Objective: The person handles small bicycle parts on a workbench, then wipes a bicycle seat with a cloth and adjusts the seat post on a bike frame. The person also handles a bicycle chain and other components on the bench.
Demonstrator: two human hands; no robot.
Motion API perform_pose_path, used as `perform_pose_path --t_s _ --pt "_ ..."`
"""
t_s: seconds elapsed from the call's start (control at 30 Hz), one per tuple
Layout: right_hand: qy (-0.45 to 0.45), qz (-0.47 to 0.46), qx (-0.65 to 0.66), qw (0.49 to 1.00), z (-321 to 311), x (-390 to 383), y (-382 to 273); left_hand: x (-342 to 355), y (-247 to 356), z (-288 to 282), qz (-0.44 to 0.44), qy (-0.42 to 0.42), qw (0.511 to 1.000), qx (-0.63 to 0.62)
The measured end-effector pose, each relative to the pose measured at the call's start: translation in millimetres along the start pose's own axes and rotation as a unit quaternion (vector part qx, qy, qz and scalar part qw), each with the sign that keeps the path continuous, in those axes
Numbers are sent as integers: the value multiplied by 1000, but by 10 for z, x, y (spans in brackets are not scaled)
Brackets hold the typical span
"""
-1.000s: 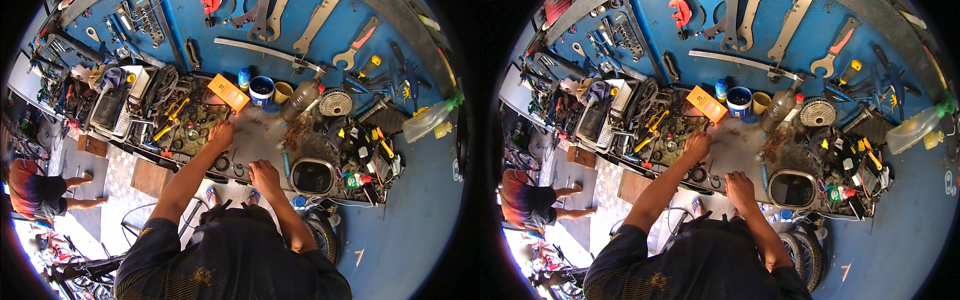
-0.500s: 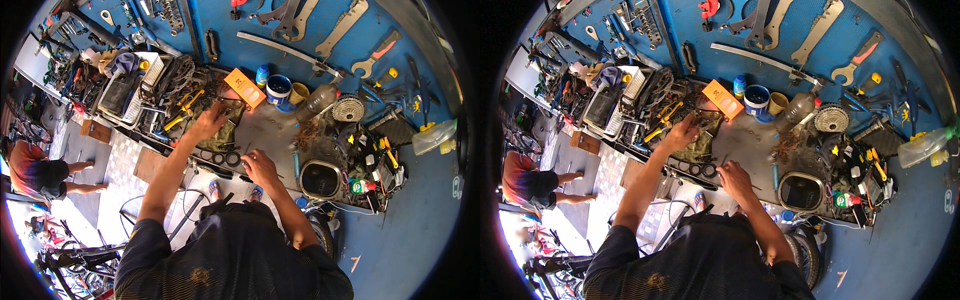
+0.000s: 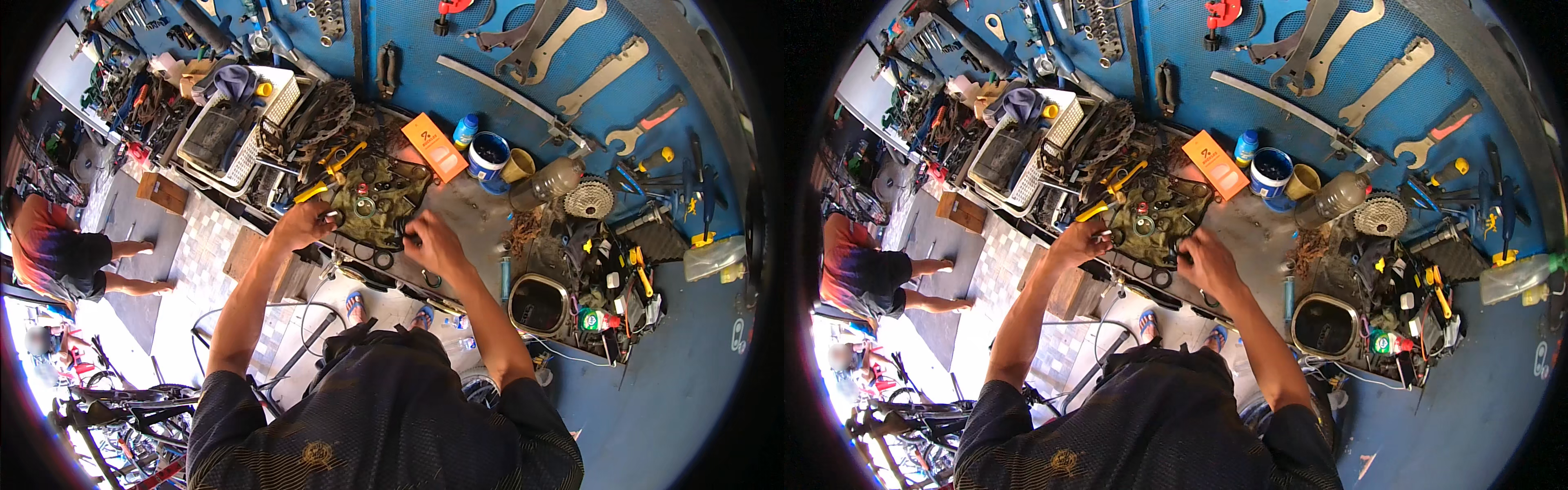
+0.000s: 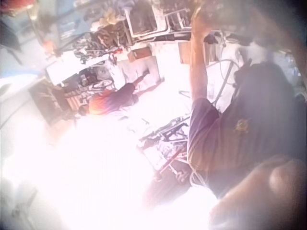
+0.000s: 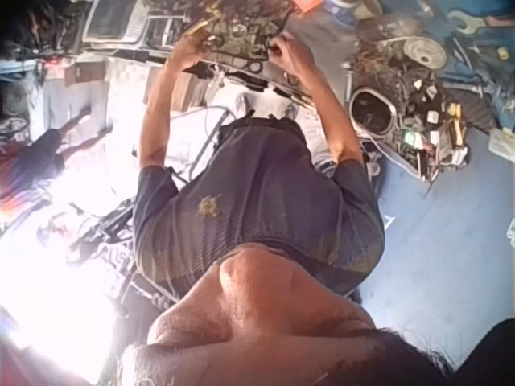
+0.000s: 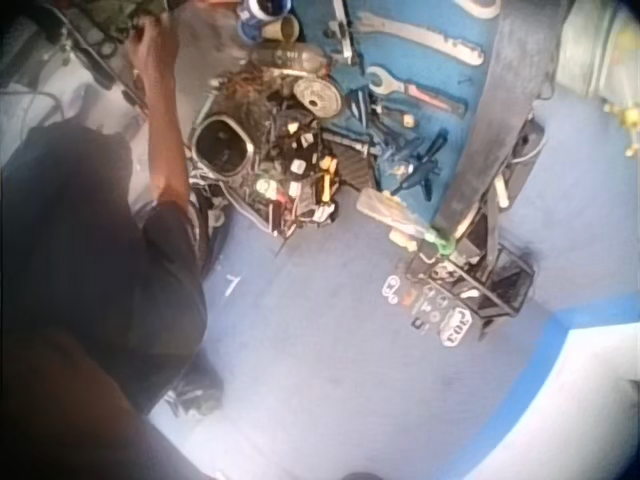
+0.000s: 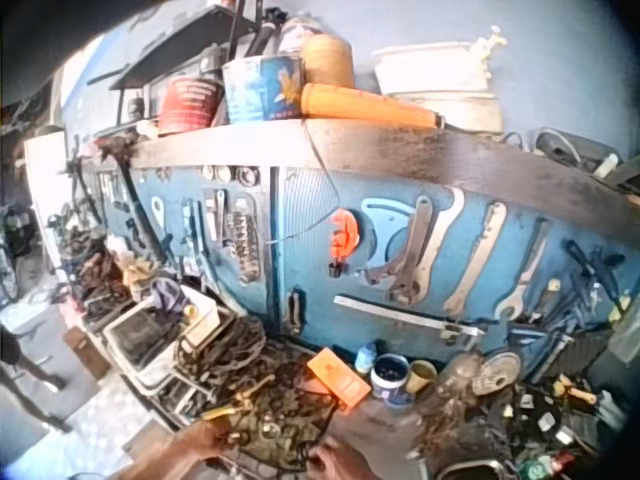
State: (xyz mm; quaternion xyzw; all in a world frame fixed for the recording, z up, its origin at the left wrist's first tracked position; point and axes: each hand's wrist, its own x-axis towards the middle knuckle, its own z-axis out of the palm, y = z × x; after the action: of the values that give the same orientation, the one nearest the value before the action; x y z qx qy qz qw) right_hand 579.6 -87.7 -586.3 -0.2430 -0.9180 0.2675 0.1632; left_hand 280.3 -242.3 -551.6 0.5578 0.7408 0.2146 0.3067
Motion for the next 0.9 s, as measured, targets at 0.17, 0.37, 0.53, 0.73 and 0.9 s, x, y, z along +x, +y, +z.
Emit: perform_pose_path --t_s 0.17,0.37,0.53,0.73,0.9 --pt "47 -25 -148 988 243 575 39 165 -42 331 30 -58 990 127" --pt "-32 18 -81 996 470 89 -195 403 -77 538 104 -112 974 169" --pt "-62 19 -76 995 574 -269 -356 547 -164 683 162 -133 965 161" --pt "-83 116 -23 990 617 -358 -289 576 -266 771 147 -100 977 121" --pt "-18 177 16 984 679 -387 -259 502 -319 739 132 -46 990 -9"
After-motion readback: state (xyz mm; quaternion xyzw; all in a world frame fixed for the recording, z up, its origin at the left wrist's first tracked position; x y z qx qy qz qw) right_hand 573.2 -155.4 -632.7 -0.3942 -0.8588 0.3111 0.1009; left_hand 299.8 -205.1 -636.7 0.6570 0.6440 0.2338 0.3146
